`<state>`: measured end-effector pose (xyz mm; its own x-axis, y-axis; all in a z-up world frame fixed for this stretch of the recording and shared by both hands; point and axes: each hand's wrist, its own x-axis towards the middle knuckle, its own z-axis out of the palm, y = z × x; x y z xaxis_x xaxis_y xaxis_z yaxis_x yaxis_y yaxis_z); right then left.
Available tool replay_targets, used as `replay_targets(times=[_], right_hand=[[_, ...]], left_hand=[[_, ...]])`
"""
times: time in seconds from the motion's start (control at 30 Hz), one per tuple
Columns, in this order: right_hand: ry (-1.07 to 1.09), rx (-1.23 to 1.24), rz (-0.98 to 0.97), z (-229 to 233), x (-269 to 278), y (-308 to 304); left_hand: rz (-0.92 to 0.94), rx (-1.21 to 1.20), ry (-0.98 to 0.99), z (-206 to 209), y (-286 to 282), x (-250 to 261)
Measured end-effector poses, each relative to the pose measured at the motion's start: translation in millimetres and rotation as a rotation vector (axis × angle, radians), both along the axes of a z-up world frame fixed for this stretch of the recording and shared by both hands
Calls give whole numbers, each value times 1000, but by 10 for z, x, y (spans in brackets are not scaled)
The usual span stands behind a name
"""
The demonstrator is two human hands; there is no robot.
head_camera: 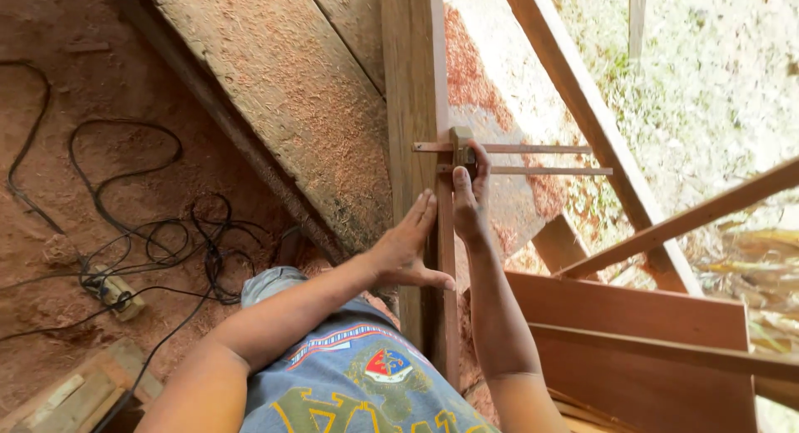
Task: Measuring a wooden plank with a tape measure and marking it using a pen and a marking gauge.
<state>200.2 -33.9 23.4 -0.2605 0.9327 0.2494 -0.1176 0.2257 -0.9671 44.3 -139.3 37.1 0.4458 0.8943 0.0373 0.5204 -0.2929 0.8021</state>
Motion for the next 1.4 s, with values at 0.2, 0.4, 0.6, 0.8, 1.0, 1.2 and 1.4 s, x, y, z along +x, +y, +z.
replay_targets(times=[0.2, 0.4, 0.6, 0.8, 1.0, 1.2, 1.4], right_hand=[[89, -80, 11, -57, -91, 417], [35, -84, -2, -66, -233, 863], [115, -34, 101, -68, -591, 1601], [236, -46, 196, -183, -1096, 2437], [159, -188, 207, -35, -1038, 2358], [-234, -84, 155, 302, -1145, 2251], [-191, 32, 126, 39, -1023, 2259]], left_hand=[[125, -47, -127, -17, -75, 185], [127, -26, -173, -162, -52, 303], [133, -19, -149, -158, -6, 288], [121, -72, -21, -189, 65, 290], [109, 37, -31, -377, 89, 451], [123, -3, -23, -302, 176, 415], [99, -131, 71, -86, 159, 106]])
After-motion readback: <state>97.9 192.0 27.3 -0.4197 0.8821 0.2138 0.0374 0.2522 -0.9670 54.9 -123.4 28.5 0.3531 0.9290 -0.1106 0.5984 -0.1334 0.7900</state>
